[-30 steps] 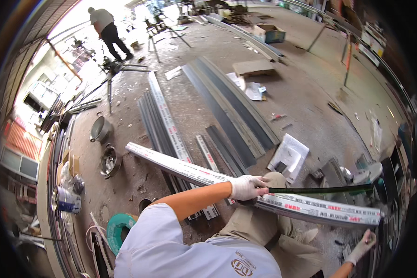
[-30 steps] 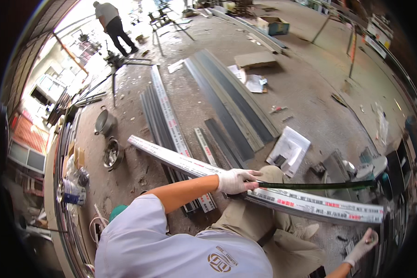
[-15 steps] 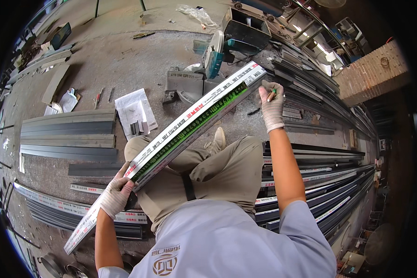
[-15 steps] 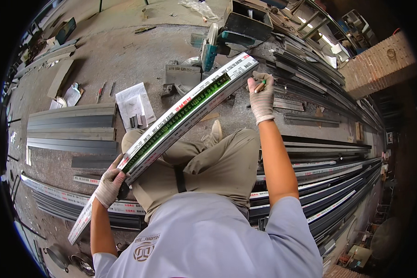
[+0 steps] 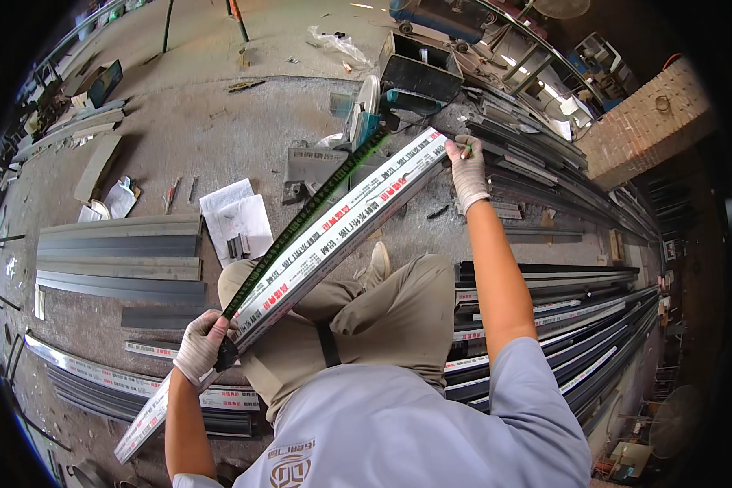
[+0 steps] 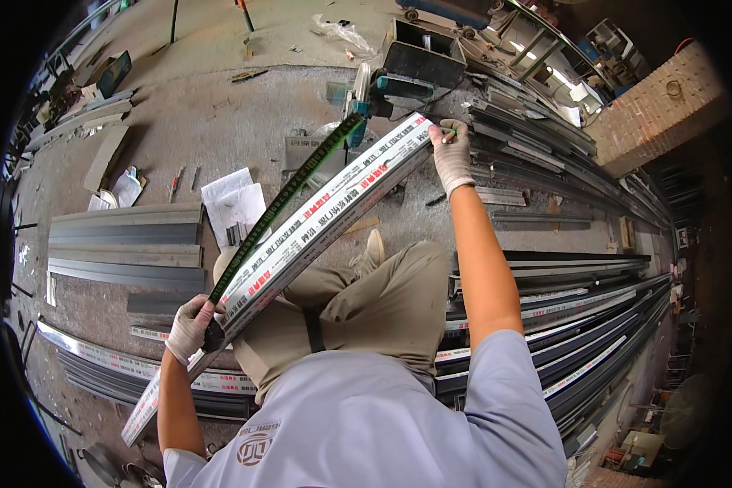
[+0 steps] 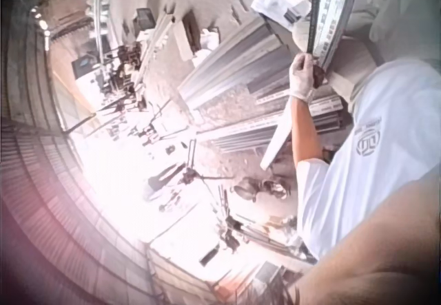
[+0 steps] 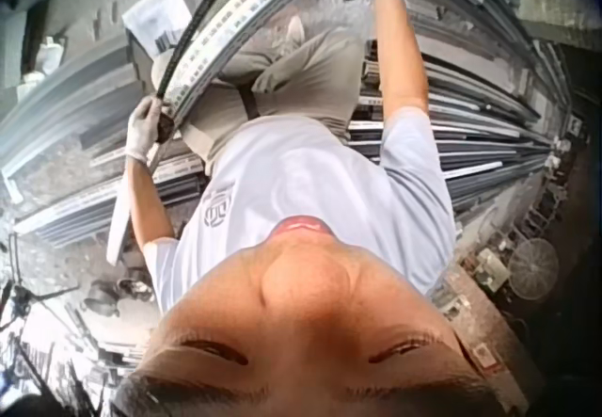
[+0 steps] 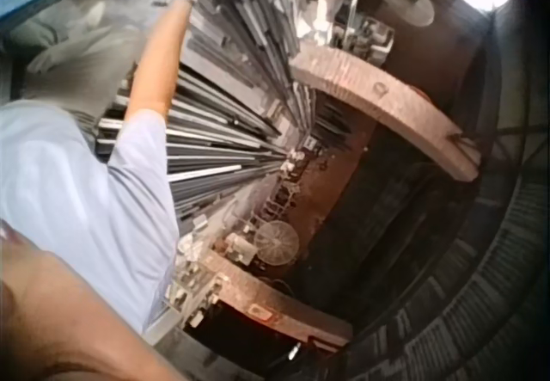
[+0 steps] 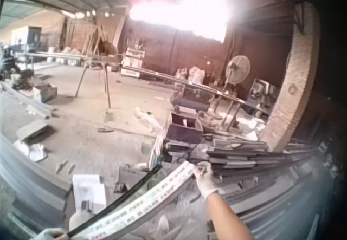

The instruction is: The person sits on the floor and uses a tape measure and pencil to measure and mark several long metal profiles. They handle each profile individually, mark specific lengths, and then place the profiles aside.

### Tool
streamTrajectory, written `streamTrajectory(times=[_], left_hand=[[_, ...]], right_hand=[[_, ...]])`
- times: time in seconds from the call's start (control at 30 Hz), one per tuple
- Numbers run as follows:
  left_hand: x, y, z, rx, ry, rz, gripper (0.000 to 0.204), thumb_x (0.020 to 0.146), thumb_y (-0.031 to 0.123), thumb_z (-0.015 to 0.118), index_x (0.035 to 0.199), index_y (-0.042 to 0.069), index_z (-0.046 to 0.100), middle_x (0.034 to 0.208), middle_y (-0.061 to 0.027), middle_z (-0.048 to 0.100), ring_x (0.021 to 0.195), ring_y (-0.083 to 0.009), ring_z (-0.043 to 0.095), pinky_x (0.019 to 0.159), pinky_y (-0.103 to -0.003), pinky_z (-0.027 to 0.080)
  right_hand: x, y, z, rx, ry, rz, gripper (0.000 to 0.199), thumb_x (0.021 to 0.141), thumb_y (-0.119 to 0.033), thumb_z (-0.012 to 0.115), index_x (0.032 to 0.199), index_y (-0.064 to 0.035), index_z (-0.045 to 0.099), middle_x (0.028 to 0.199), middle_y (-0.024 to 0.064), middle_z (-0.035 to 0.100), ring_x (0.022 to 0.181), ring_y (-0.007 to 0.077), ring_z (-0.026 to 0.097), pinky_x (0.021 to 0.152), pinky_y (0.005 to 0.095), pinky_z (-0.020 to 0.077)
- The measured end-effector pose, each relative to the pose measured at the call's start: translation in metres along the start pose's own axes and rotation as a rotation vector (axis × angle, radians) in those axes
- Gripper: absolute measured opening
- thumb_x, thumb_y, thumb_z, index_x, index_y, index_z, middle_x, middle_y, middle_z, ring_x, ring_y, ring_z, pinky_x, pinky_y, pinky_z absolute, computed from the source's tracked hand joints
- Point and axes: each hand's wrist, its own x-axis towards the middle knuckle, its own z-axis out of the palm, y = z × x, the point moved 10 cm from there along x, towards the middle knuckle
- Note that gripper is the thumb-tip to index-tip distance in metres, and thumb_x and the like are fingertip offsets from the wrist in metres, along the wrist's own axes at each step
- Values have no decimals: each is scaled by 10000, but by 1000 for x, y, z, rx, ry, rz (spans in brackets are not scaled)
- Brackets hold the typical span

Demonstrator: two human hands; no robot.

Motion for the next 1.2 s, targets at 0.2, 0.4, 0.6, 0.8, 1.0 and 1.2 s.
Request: streamTrajectory(times=[0.2,0.4,0.6,0.8,1.0,1.2], left_hand=[[12,5,19,-47,-125,-91,404,1091,358,616,1004,-10,759,859,-32,725,781,-89,630,747,-263,527],[16,30,51,12,-289,-163,518,1075,479,592,961,3,762,811,-30,696,737,-99,603,722,-262,506],[21,31,76,42,-351,-208,486,1073,471,612,999,20,778,827,-18,708,733,-96,620,706,-276,527],[18,31,78,-131,-366,-242,549,1059,522,602,991,-3,746,843,-68,739,742,-126,673,722,-273,544],[16,26,76,-200,-371,-249,530,1063,493,620,1023,-18,755,876,-75,759,771,-134,698,773,-295,574],[-1,33,79,-114,-430,-286,518,1062,476,629,1040,-25,758,872,-75,765,771,-129,704,760,-296,575]], right_hand=[[8,15,-30,188,37,-160,237,940,-79,778,1139,-84,649,928,-35,633,871,84,590,877,242,478],[-15,14,-45,249,72,-104,231,932,-62,785,1122,-104,660,933,-46,647,874,78,609,883,246,519],[-17,15,-55,254,67,-120,218,944,-57,780,1100,-126,644,935,-45,640,880,85,592,865,259,516],[-21,9,-65,221,90,-121,224,915,-65,811,1064,-140,662,890,-65,618,837,64,548,816,236,482],[-28,2,-65,251,89,-28,204,930,-71,799,1072,-133,665,888,-62,641,822,73,581,821,247,506],[-31,-22,-70,182,130,-40,216,912,-46,812,1053,-125,669,829,-77,596,757,52,554,740,214,489]])
